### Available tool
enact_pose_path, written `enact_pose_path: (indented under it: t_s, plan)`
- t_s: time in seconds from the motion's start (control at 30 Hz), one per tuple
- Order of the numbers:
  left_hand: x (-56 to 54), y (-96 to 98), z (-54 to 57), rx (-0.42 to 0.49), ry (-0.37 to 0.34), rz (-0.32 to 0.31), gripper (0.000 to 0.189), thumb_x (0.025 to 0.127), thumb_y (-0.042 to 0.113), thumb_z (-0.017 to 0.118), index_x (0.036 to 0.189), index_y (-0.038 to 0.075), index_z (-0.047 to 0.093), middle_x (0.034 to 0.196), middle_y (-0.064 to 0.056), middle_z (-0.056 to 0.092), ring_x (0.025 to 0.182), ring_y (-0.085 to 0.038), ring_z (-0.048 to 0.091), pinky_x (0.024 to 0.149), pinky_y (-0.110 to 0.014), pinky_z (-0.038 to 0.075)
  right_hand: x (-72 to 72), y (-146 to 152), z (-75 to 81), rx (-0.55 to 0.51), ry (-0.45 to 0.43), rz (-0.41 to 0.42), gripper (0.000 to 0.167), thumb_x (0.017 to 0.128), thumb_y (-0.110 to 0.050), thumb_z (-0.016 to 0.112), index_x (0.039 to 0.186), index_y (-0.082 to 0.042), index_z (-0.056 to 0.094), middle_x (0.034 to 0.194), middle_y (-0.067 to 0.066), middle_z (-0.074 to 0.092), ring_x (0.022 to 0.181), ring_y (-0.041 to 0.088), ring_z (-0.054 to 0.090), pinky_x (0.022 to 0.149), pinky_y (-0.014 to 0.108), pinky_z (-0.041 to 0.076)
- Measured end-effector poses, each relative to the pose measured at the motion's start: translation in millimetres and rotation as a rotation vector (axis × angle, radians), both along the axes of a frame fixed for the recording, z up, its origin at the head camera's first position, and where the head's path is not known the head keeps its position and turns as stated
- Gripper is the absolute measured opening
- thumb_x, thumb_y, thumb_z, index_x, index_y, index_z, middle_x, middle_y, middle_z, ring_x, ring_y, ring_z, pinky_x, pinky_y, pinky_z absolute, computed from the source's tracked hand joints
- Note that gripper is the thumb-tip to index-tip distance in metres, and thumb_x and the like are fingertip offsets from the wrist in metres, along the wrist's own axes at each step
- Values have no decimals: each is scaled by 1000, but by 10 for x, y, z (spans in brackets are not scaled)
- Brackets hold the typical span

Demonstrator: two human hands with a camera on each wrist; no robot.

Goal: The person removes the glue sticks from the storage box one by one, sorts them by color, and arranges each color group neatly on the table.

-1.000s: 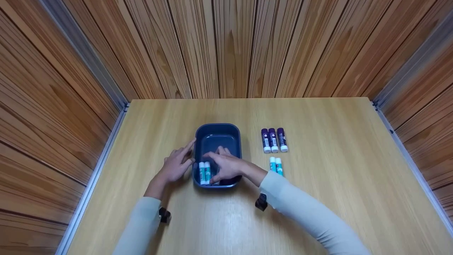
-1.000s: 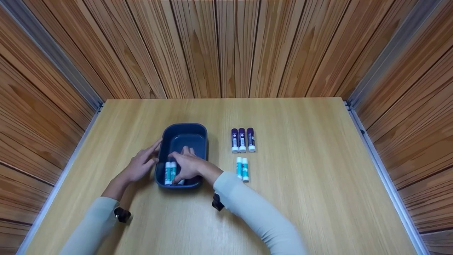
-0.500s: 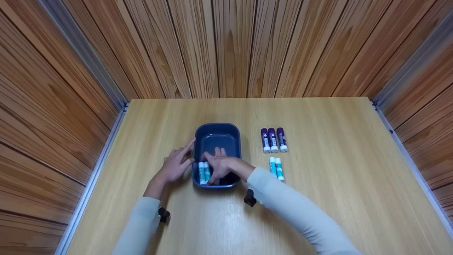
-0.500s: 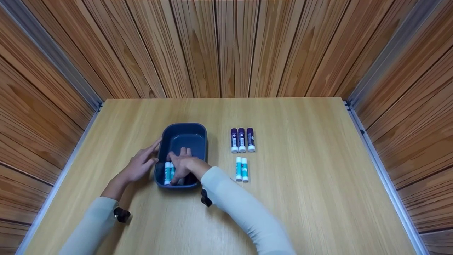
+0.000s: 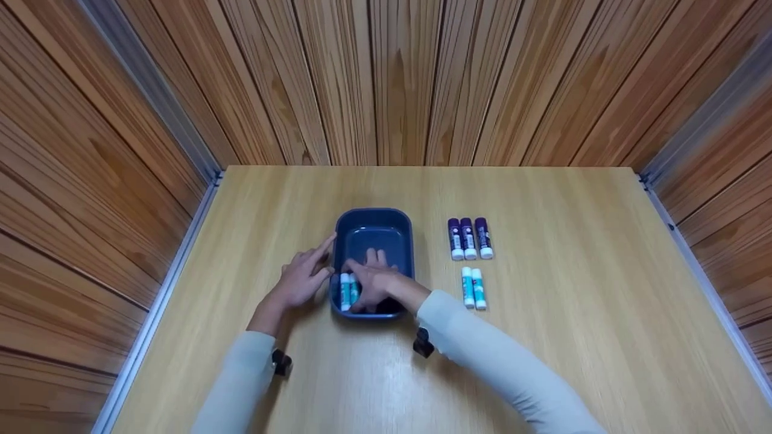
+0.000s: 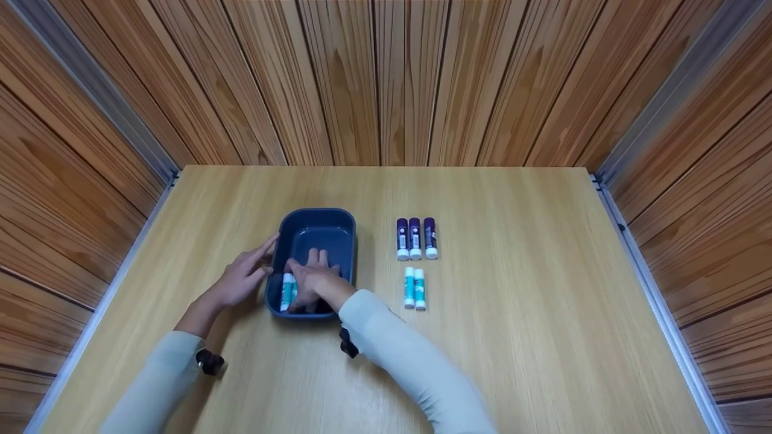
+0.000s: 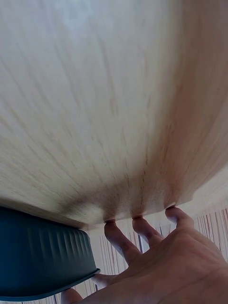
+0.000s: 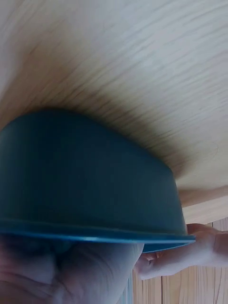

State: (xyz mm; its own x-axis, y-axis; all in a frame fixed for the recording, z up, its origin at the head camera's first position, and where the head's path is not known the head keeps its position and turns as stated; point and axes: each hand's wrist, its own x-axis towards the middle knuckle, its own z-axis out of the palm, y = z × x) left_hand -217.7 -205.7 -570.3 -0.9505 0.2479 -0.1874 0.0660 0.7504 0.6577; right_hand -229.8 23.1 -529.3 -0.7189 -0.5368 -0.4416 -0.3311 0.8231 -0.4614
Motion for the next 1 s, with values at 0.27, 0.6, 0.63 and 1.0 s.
enact_pose_path:
  t_s: [0.27, 0.6, 0.63, 1.0]
  plan:
    - [-26, 1, 23, 1, -3, -9, 76, 113, 43, 48, 180, 51, 13, 180, -16, 46, 158, -45, 41, 123, -71, 29, 3, 18, -9, -20, 12, -23, 80, 94, -47, 89, 163, -33, 50, 158, 18, 41, 144, 37, 37, 124, 64, 44]
    - [12, -1, 2, 19, -8, -6, 76, 113, 42, 49, 179, 54, 12, 180, -15, 46, 158, -44, 41, 123, -70, 29, 45, 4, -52, 7, 48, -28, 84, 93, -48, 91, 165, -30, 52, 159, 16, 43, 144, 37, 38, 126, 65, 43]
    - [11, -1, 1, 19, -6, -8, 76, 113, 42, 49, 179, 54, 12, 180, -15, 46, 158, -45, 41, 122, -70, 29, 48, 7, -53, 7, 50, -27, 84, 93, -48, 91, 165, -30, 52, 159, 15, 44, 144, 37, 39, 126, 65, 44]
    - [10, 15, 10, 7, 22, -4, 75, 113, 41, 49, 180, 49, 16, 178, -14, 50, 158, -44, 43, 119, -70, 31, 21, 114, 32, -64, 31, 4, 80, 93, -40, 92, 163, -29, 56, 162, 18, 50, 145, 39, 43, 127, 70, 41]
